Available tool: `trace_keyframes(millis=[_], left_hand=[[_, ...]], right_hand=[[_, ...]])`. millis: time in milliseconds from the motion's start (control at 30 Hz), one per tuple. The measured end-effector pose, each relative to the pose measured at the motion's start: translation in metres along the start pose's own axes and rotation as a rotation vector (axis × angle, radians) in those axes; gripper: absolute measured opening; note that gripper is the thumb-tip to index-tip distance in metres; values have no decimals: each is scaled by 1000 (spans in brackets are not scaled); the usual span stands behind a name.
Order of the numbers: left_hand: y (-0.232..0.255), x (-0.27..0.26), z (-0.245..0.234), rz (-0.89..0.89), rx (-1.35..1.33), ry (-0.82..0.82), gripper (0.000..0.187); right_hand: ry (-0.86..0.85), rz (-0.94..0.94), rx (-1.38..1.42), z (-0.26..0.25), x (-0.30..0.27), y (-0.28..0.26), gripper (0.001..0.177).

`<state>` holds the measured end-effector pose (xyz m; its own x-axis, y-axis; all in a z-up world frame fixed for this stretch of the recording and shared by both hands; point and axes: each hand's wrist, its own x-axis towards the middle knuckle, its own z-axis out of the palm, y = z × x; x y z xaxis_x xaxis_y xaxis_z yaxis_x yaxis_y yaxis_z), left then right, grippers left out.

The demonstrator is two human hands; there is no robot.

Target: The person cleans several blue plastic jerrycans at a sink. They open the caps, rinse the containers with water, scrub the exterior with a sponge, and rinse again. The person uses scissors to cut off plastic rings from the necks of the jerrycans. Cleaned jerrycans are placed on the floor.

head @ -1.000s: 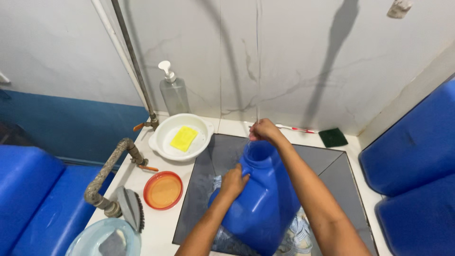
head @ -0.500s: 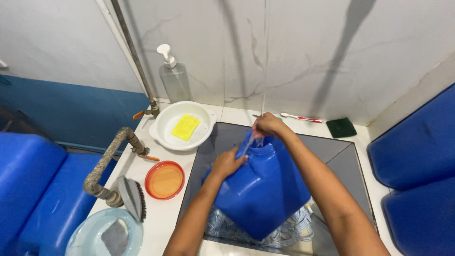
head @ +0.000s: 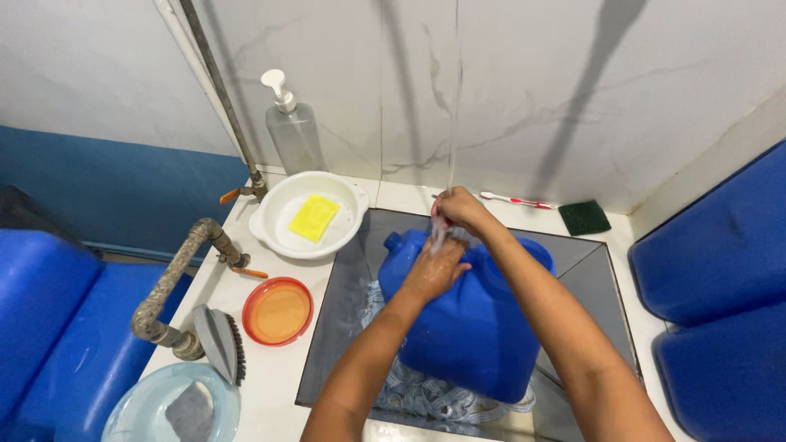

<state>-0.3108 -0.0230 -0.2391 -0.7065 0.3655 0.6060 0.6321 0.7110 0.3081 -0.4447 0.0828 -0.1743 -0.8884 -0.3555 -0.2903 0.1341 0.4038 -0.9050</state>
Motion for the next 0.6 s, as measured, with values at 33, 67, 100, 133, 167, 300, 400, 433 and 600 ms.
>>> trace_keyframes(millis=[33, 67, 100, 133, 167, 300, 400, 433, 600], left_hand=[[8, -1, -6, 31, 28, 25, 47], [13, -1, -12, 61, 56, 50, 46], [17, -2, -17, 55, 51, 38, 47], [19, -1, -21, 49, 45, 26, 47], [19, -2, -23, 46, 37, 12, 48], [-12, 0, -31, -59, 59, -334, 53], [-36, -7, -33, -144, 21, -418, 54], [-41, -14, -34, -213, -40, -422, 52], [-38, -59, -39, -917, -661, -404, 49]], right_hand=[[7, 41, 15, 0, 0, -3, 24], [14, 81, 31, 0, 1, -6, 26], [21, 76, 11, 0, 1, -7, 24], [29, 70, -8, 1, 2, -8, 22], [39, 65, -25, 0, 2, -8, 21], [23, -47, -35, 0, 4, -2, 15], [70, -46, -65, 0, 8, 3, 14], [83, -68, -77, 1, 10, 3, 14], [115, -86, -308, -4, 12, -5, 25]])
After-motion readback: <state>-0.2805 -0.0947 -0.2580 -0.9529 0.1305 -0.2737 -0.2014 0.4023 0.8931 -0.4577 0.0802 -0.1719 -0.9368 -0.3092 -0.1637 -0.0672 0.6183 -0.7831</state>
